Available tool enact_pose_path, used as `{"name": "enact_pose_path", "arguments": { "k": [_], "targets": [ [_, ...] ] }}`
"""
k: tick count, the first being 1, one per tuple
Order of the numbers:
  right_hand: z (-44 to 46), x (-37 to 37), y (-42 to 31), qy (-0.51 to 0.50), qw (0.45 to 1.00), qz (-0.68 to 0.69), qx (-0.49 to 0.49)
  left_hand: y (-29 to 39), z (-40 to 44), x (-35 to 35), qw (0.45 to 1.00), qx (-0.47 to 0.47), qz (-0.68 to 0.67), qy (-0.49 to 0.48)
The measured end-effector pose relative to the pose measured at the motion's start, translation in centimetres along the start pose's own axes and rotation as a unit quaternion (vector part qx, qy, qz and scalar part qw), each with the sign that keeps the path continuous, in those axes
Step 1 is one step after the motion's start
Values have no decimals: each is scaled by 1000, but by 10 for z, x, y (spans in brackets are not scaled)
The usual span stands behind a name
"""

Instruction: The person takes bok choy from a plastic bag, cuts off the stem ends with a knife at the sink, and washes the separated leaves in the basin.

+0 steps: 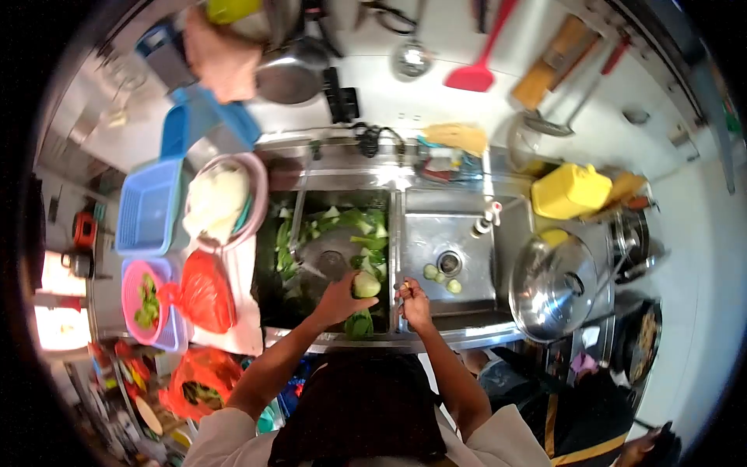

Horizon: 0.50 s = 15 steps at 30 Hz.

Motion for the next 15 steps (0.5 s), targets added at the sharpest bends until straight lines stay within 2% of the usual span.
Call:
{"name": "enact_pose_path", "arguments": {
  "k": [1, 3, 5, 8, 11, 12, 13, 15],
  "targets": [
    [-5, 16, -3, 34, 999, -27, 19, 21, 14, -18, 991, -84, 98, 30],
    [-7, 38, -12, 102, 988, -92, 77, 38, 37, -59, 966, -172, 191, 29],
    [-16, 56, -10, 170, 959, -177, 143, 49, 50, -91, 937, -212, 278, 21],
    [-16, 64, 14, 266, 940, -108, 184, 42, 68, -129, 906, -244, 347, 18],
    [-38, 52, -20, 265, 932, -157, 191, 22, 70, -154, 895, -255, 361, 60],
    [-45, 50, -32, 259, 931, -168, 193, 22, 70, -157, 896, -249, 365, 43],
    [-37, 46, -12, 202, 956, -175, 125, 21, 71, -158, 897, -242, 370, 27],
    [-42, 43, -16, 201, 952, -201, 116, 21, 72, -160, 898, -231, 376, 5]
  ]
}}
Point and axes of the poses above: each hand's wrist, its own z-axis towards the middle knuckle, its own x-axis out of the back of the hand, y = z × x, the point moved 8 cm from there along z, towards the middle knuckle, and after that the axes turned 7 degrees about y, right-handed, at the moved point
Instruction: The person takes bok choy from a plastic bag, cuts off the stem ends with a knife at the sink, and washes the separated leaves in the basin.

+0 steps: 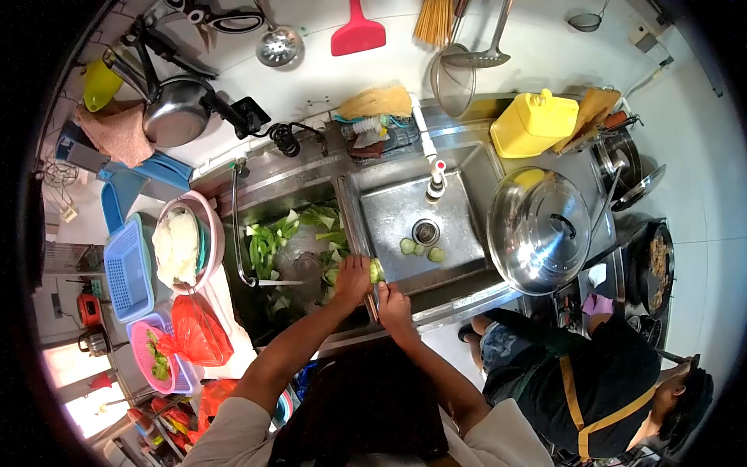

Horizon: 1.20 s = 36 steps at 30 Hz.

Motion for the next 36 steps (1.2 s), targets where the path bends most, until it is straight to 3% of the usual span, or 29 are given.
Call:
{"name": "enact_pose_path", "arguments": {
  "k": [4, 10, 17, 23, 25, 31, 34, 36],
  "targets": [
    [-5, 0, 0, 44, 999, -29, 8, -2, 1, -5, 1000, 6, -12, -7],
    [-8, -5, 11, 2, 987, -161, -23, -4, -2, -17, 999, 12, -2, -40],
    [4, -13, 3, -14, 986, -167, -2, -5, -5, -20, 1000, -13, 6, 14],
    [0, -5, -4, -60, 986, -156, -18, -1, -2, -5, 999, 1, -12, -36],
    [0, -5, -4, -84, 983, -164, -17, -1, -2, -9, 1000, -4, 16, -1],
    [8, -32, 24, -80, 980, -172, 55, -3, -5, -14, 999, 8, 29, -20],
    [2, -15, 16, -89, 982, -161, -37, -4, -4, -19, 999, 11, 29, -37],
    [11, -26, 22, -110, 980, -159, -40, -4, -9, -26, 999, 9, 36, -36]
  ]
}}
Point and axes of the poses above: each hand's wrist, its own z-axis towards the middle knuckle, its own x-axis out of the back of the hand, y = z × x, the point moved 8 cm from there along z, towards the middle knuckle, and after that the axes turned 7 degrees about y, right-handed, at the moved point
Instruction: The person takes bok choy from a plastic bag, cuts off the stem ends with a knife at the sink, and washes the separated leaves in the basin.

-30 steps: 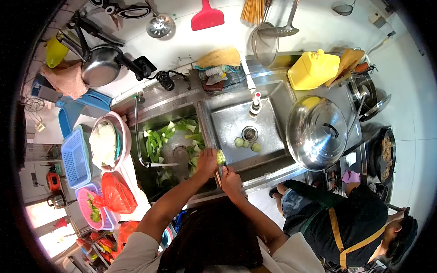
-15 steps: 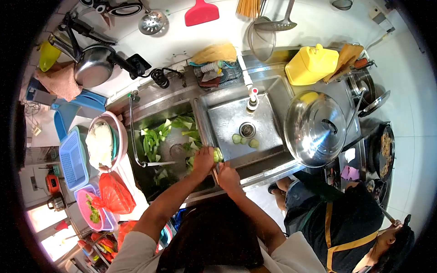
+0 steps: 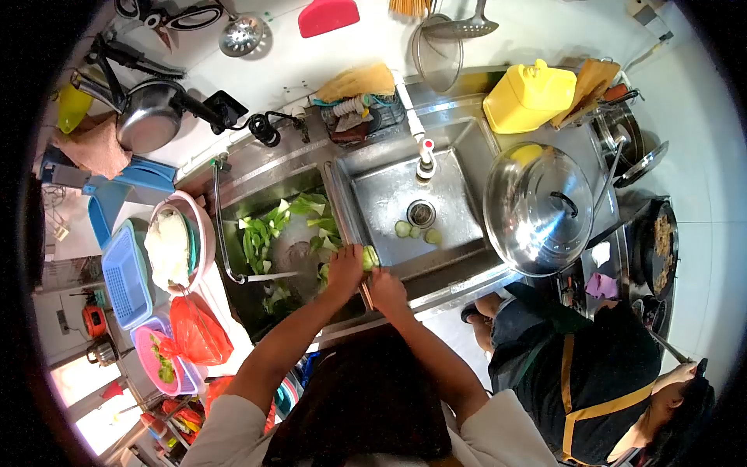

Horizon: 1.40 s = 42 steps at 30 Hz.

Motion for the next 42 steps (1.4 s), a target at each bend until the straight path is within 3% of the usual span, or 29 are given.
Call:
{"name": "enact_pose_path", "arguments": {
  "k": [2, 5, 9, 13, 16, 25, 28, 32, 35, 37, 40, 42],
  "targets": [
    [9, -10, 7, 6, 999, 27, 21, -5, 4, -12, 999, -3, 21, 26],
    [-13, 0, 2, 18, 995, -19, 96, 1, 7, 14, 998, 21, -46, -39],
    [14, -15, 13, 22, 998, 28, 43, 3, 2, 14, 999, 11, -49, -17],
    [-16, 16, -4, 48, 994, 27, 95, 1, 8, 16, 1000, 6, -22, 11],
    [14, -20, 14, 5, 995, 49, 88, 3, 0, 14, 999, 7, -33, 15],
    [5, -15, 26, 34, 995, 90, 40, 1, -1, 23, 999, 37, -37, 12],
    [21, -42, 39, 17, 993, 42, 113, 0, -4, 17, 997, 64, -50, -18],
    [30, -27, 67, 62, 998, -23, -11, -20, -12, 10, 984, 86, -153, 28],
    [25, 8, 23, 111, 991, 75, 23, -63, -40, 15, 914, 222, -337, 29],
    [24, 4, -16, 54, 991, 117, 45, -101, -72, 9, 868, 279, -403, 77],
    [18, -37, -75, -30, 976, 202, 79, -159, -112, -12, 796, 354, -475, 123],
    [30, -103, -96, -74, 976, 153, 139, -198, -133, -35, 760, 405, -489, 138]
  ]
}}
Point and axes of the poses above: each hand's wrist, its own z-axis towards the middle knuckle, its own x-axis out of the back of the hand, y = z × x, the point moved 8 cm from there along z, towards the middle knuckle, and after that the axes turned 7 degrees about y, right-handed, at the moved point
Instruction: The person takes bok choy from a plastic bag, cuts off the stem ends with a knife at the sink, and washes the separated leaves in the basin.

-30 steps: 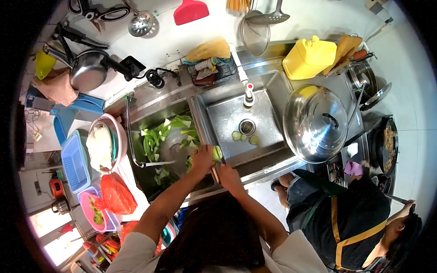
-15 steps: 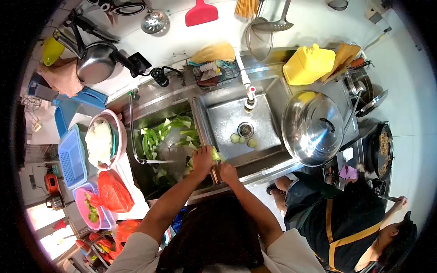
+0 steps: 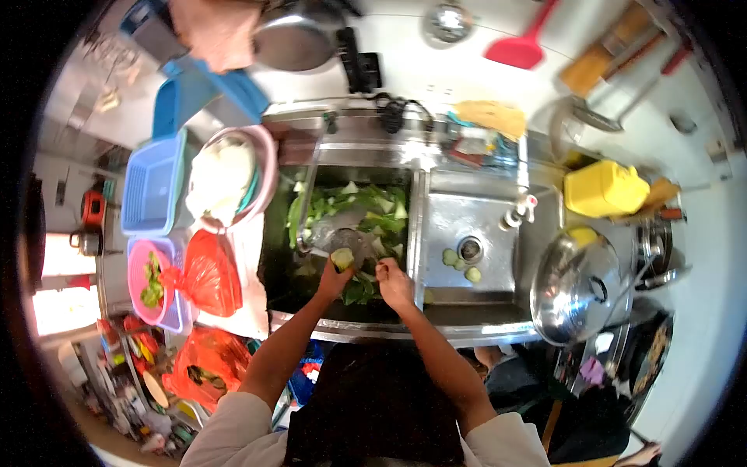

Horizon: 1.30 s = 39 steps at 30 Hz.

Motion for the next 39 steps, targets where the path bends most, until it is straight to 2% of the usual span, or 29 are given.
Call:
{"name": "enact_pose_path", "arguments": {
  "k": [2, 5, 6, 8, 9, 10, 11, 12, 13, 14, 15, 17, 18, 21, 22, 23, 25, 26, 28, 31, 33, 36, 39],
  "targets": [
    [16, -53, -13, -47, 997, -43, 37, -21, 12, 23, 998, 63, -27, 12],
    [40, -137, -12, -100, 993, 63, 11, -46, 13, 42, 969, 205, -127, -51],
    [47, -157, -11, -123, 991, 45, 8, -49, 12, 46, 963, 213, -147, -73],
    [58, -192, -9, -166, 986, 8, 1, -68, 15, 49, 942, 217, -255, -28],
    [56, -206, 4, -214, 973, -4, -88, -79, 18, 49, 927, 216, -308, -7],
    [48, -212, 12, -258, 950, -17, -177, -89, 22, 50, 933, 217, -287, -3],
    [36, -215, 18, -296, 917, -32, -266, -91, 29, 44, 944, 190, -266, -45],
    [26, -203, -32, -298, 934, -35, -194, -93, 36, 37, 952, 162, -244, -86],
    [31, -214, -19, -259, 953, 38, -154, -95, 37, 30, 958, 134, -221, -127],
    [37, -225, 0, -218, 963, 112, -111, -106, 39, 29, 958, 159, -210, -116],
    [38, -226, 2, -231, 959, 124, -112, -111, 44, 33, 947, 174, -257, -78],
    [41, -229, 10, -257, 948, 148, -114, -128, 38, 33, 914, 211, -347, -11],
    [37, -221, -2, -290, 933, 109, -181, -136, 37, 24, 876, 249, -410, -51],
    [45, -228, 34, -315, 919, 92, -218, -154, 43, 3, 722, 349, -574, -167],
    [53, -232, 52, -285, 934, 101, -189, -158, 44, -2, 759, 376, -490, -203],
    [61, -237, 69, -254, 948, 111, -159, -162, 54, 3, 821, 349, -426, -151],
    [89, -254, 151, -257, 960, 58, -94, -151, 66, 20, 917, 280, -281, -45],
    [92, -246, 138, -250, 958, 60, -130, -171, 75, 14, 933, 260, -248, 15],
    [97, -255, 159, -214, 949, 156, -173, -221, 93, -6, 952, 212, -177, 134],
    [94, -239, 109, -181, 967, 139, -113, -221, 85, -19, 923, 317, -212, -57],
    [109, -240, 117, -173, 984, -7, -30, -221, 86, -21, 932, 306, -187, -51],
    [118, -238, 133, -163, 962, -217, 33, -229, 86, -30, 929, 301, -212, -40],
    [131, -234, 138, -192, 941, -277, -43, -236, 89, -31, 935, 290, -205, -7]
  ]
}}
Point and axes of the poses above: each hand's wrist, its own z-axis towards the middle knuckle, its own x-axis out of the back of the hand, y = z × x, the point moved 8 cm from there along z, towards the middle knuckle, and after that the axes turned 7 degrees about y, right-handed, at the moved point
